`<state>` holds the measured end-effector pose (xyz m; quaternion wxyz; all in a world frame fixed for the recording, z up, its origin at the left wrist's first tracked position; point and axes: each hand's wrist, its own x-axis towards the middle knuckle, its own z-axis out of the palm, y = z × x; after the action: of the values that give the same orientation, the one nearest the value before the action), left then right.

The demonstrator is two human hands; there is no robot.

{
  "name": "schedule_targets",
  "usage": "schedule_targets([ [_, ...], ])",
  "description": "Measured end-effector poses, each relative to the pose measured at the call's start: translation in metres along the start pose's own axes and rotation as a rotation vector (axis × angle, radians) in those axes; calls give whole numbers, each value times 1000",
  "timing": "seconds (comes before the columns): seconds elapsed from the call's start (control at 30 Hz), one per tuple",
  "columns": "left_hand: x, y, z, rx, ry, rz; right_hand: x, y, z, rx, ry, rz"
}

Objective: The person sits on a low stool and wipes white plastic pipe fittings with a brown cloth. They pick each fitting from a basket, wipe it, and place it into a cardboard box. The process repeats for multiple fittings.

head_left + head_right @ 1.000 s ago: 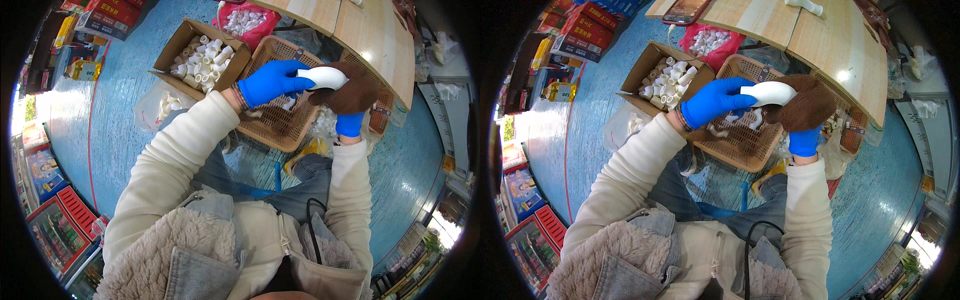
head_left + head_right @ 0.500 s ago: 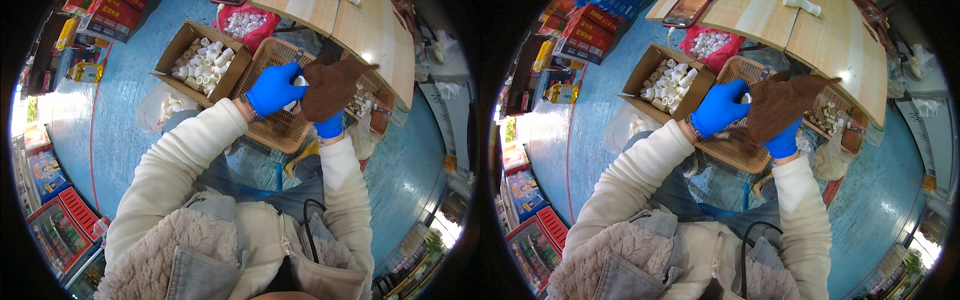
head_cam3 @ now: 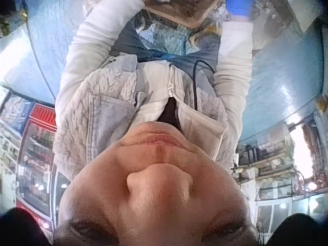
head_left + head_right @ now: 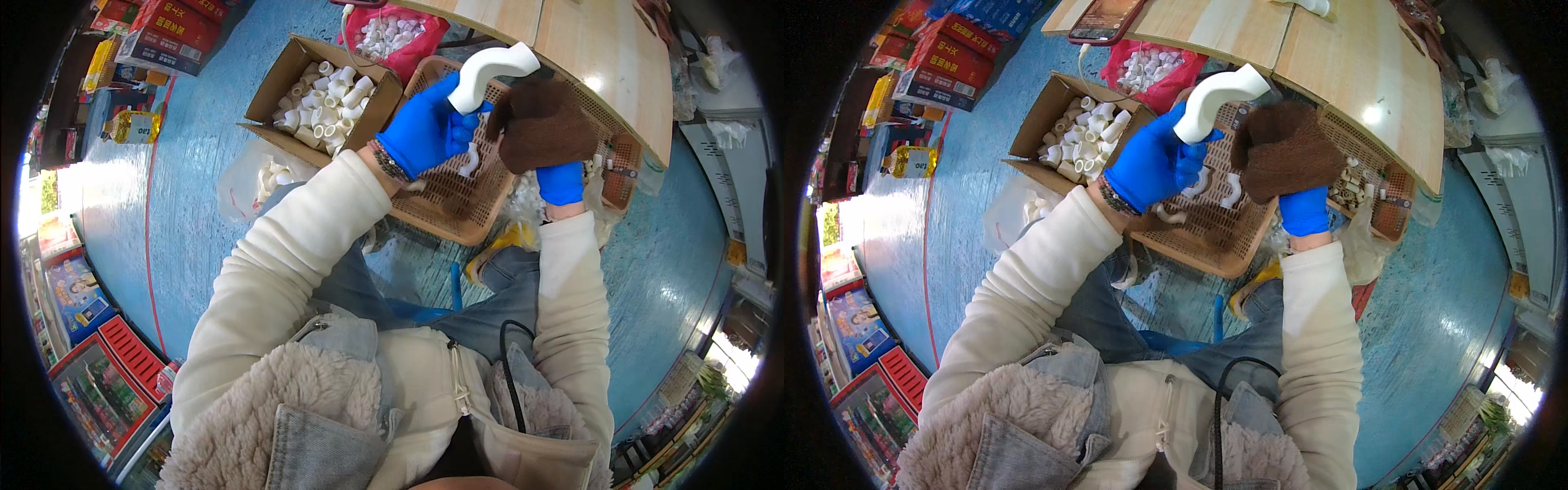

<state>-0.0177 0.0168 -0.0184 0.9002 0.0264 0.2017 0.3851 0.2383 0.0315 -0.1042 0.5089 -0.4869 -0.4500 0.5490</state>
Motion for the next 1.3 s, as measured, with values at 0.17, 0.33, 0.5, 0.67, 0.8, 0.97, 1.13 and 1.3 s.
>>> schedule_targets([
  [0.17, 10, -16, -4, 11, -27, -53, -18, -59, 54, -1079, -297, -353],
  [0.33, 10, -36, 6, 266, 115, -43, -21, -79, 81, -1371, -377, 110],
  [0.5, 8, -44, 12, 203, 94, -22, -10, -26, 59, -468, -348, 52],
  [0.67, 10, -46, 13, 247, 51, -100, -4, -3, 51, 160, -236, 171],
  [0.8, 13, -50, 10, 261, 218, -178, -9, -18, 54, 563, 56, 223],
  [0.97, 8, -52, 9, 145, -7, -204, 2, -7, 33, 429, 93, -10],
  [1.13, -1, -46, 5, -17, -107, -281, 35, 38, -27, 381, -95, -38],
  [1.3, 1, -33, -3, -117, -210, -253, 27, 52, -35, 242, -138, 32],
])
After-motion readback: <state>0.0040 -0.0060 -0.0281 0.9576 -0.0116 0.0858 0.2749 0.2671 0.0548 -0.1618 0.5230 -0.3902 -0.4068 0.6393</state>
